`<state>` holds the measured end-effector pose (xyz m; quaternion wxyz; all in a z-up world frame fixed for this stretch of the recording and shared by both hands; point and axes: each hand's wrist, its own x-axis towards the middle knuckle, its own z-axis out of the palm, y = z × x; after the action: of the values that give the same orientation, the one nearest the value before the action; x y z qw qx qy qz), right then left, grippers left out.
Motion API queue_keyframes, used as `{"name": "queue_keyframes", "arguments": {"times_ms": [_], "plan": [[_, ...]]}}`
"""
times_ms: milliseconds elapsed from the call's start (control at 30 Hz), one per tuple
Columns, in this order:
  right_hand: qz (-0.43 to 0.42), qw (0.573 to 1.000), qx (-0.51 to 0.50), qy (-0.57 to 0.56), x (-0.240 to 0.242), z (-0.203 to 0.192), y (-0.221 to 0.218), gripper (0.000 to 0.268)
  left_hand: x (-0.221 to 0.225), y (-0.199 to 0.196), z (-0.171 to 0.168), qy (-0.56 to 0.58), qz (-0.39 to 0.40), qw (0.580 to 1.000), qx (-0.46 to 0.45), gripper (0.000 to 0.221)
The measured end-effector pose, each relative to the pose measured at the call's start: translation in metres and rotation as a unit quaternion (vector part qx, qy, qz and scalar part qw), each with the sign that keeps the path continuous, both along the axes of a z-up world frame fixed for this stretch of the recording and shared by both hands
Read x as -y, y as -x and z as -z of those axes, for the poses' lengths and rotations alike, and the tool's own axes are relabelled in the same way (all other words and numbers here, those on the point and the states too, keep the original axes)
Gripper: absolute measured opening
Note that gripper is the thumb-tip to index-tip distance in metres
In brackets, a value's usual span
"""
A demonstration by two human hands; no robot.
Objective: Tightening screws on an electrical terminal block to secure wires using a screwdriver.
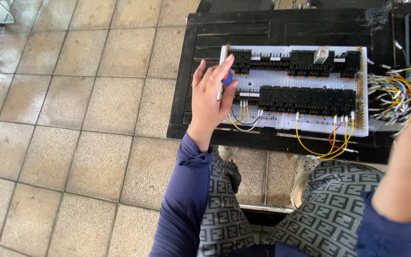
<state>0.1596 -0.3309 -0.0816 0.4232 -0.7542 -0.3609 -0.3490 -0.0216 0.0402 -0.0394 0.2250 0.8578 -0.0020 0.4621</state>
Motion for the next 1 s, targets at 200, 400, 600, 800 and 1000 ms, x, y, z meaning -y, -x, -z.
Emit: {"name": "queue_keyframes", "arguments": {"times_ms": [200,400,600,800,1000], "plan": [[-0.151,0.976,-0.155,0.037,-0.121,-0.063,0.115,0.002,0.002,0.002,-0.004,0.001,-0.009,0.999,-0.04,0.044],[-0.152,0.976,-0.155,0.013,-0.203,0.018,0.138,0.012,-0.003,0.002,0.002,0.027,-0.029,0.997,-0.06,0.047],[-0.121,0.99,-0.076,-0.006,-0.235,0.049,0.14,0.013,-0.006,0.006,0.002,0.048,-0.035,0.996,-0.073,0.049],[-0.08,0.996,-0.033,0.029,-0.238,0.058,0.137,0.015,-0.006,0.007,0.0,0.065,-0.036,0.995,-0.069,0.052],[-0.103,0.992,0.038,0.058,-0.237,0.058,0.136,0.014,-0.004,0.006,0.0,0.066,-0.04,0.994,-0.073,0.051]]}}
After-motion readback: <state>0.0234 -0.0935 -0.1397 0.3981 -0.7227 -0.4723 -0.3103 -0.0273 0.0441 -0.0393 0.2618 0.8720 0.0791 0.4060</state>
